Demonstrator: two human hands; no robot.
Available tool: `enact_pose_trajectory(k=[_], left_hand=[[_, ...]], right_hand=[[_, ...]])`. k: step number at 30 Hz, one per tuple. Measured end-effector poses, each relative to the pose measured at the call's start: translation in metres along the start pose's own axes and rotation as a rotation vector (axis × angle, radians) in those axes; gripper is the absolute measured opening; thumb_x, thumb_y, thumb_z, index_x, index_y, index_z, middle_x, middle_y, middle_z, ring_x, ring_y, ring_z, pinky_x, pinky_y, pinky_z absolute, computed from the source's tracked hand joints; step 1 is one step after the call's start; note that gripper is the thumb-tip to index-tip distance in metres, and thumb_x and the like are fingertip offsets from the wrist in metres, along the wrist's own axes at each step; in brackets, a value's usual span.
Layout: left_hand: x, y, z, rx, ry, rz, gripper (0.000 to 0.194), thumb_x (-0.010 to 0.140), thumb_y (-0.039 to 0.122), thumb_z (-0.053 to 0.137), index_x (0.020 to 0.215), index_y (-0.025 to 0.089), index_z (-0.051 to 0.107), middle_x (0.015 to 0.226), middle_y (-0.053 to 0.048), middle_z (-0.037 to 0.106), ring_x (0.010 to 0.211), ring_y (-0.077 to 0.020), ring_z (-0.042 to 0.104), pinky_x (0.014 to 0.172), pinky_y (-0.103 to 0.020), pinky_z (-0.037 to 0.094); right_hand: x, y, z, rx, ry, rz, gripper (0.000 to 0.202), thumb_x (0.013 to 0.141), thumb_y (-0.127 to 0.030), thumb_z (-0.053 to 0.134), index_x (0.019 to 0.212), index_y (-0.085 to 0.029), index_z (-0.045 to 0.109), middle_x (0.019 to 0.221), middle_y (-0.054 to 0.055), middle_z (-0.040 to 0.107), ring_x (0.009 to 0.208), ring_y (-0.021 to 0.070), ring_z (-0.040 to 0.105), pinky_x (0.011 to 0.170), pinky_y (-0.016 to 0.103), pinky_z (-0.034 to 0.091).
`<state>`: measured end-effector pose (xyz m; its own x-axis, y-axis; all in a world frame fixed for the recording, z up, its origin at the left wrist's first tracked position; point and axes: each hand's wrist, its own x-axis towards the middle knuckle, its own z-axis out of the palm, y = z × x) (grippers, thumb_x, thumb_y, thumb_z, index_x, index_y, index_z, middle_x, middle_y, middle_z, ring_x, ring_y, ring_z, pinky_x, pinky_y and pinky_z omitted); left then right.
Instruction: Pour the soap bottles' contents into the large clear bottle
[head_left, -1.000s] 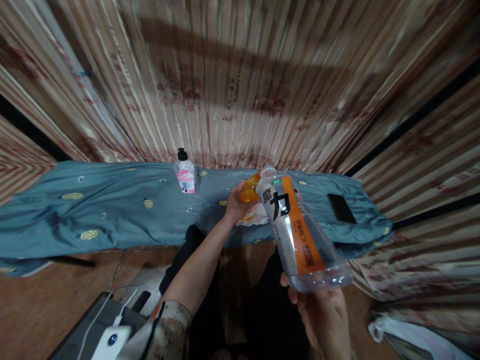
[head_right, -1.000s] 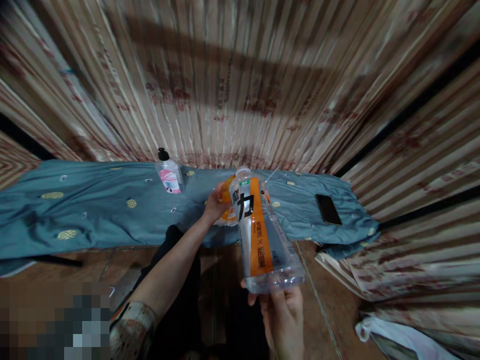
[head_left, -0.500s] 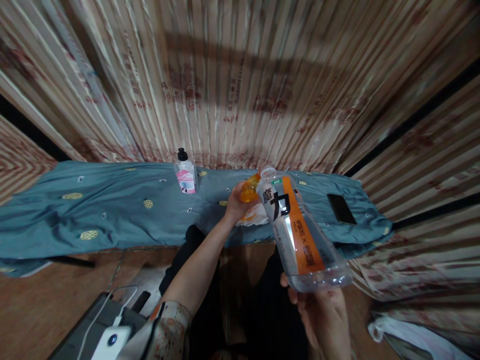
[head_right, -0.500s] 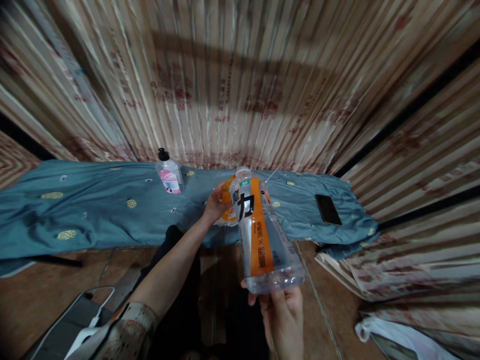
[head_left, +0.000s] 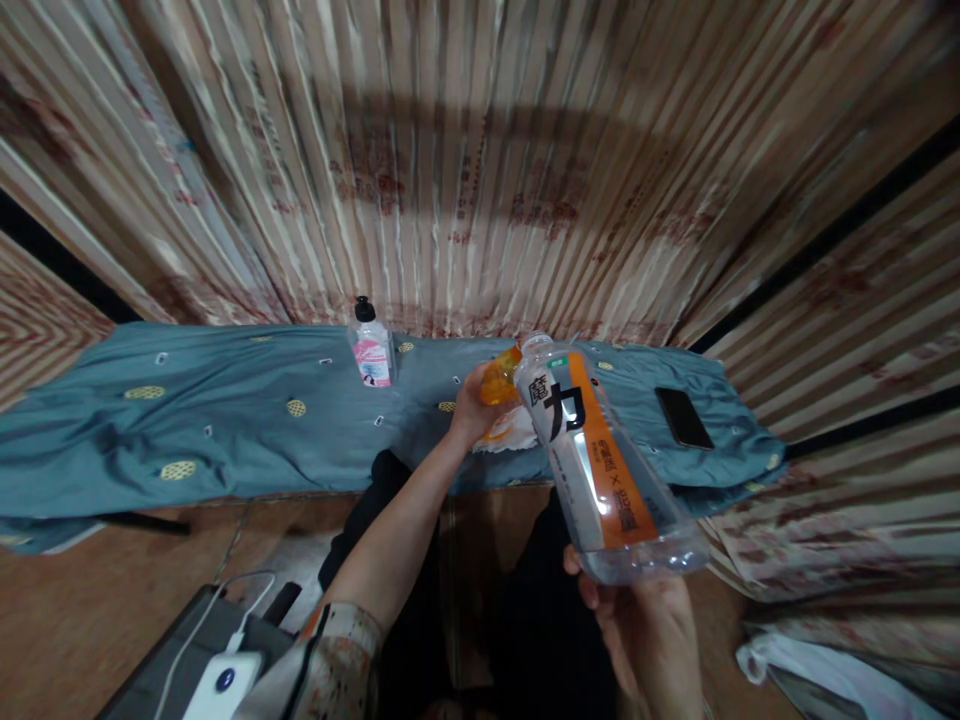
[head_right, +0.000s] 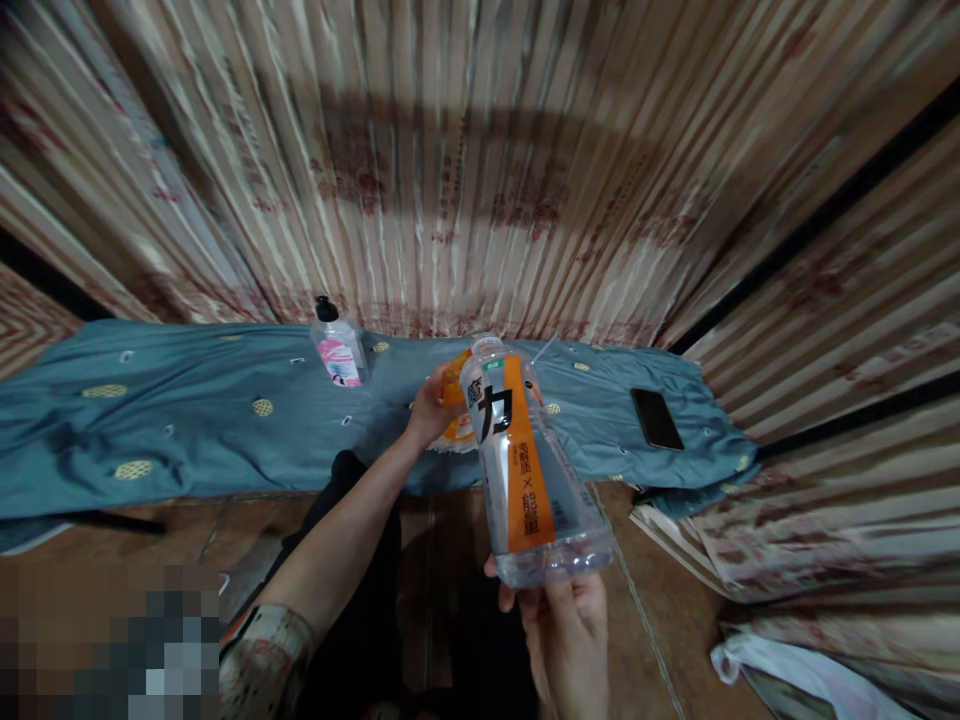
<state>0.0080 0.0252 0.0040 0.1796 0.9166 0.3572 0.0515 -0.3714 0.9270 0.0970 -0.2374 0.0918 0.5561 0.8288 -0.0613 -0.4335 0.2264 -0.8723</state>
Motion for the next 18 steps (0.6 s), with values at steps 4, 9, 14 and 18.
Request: enact_pose_trajectory(k=[4, 9, 14, 18], left_hand=[[-0.0002, -0.0014, -0.0001, -0.011, -0.003, 0.0, 0.062, 0.061, 0.035, 0.09, 0.117, 0.02, 0.067, 0.117, -0.008, 0.074, 0.107, -0.0255, 0.069, 0.098, -0.04, 0.055], [-0.0002, 0.0004, -0.0008, -0.035, -0.014, 0.011, 0.059, 0.062, 0.035, 0.09, 0.115, 0.022, 0.067, 0.116, -0.007, 0.074, 0.107, -0.0243, 0.068, 0.096, -0.038, 0.055], [0.0004, 0.0013, -0.0013, -0.031, -0.013, 0.007, 0.058, 0.062, 0.037, 0.088, 0.114, 0.021, 0.067, 0.115, -0.007, 0.074, 0.104, -0.0238, 0.068, 0.094, -0.038, 0.056], [0.0012, 0.001, -0.0017, -0.07, -0.013, -0.018, 0.063, 0.057, 0.037, 0.091, 0.113, 0.021, 0.068, 0.114, -0.008, 0.073, 0.104, -0.0247, 0.068, 0.097, -0.042, 0.055]], right_hand=[[-0.0003, 0.0008, -0.0016, 0.009, 0.004, 0.007, 0.04, 0.067, -0.047, 0.096, 0.094, -0.022, 0.08, 0.077, 0.003, 0.078, 0.056, 0.0156, 0.073, 0.04, 0.015, 0.052], [-0.0003, -0.0014, -0.0011, 0.027, 0.029, 0.025, 0.041, 0.065, -0.046, 0.097, 0.093, -0.022, 0.079, 0.079, 0.003, 0.079, 0.054, 0.0163, 0.073, 0.039, 0.017, 0.052], [0.0007, -0.0012, -0.0011, 0.031, 0.019, 0.034, 0.044, 0.064, -0.046, 0.097, 0.096, -0.022, 0.079, 0.076, 0.004, 0.078, 0.055, 0.017, 0.072, 0.04, 0.017, 0.052], [0.0007, 0.0016, -0.0032, 0.059, 0.026, 0.03, 0.041, 0.067, -0.044, 0.097, 0.096, -0.024, 0.077, 0.079, 0.003, 0.078, 0.056, 0.0168, 0.073, 0.041, 0.017, 0.052]])
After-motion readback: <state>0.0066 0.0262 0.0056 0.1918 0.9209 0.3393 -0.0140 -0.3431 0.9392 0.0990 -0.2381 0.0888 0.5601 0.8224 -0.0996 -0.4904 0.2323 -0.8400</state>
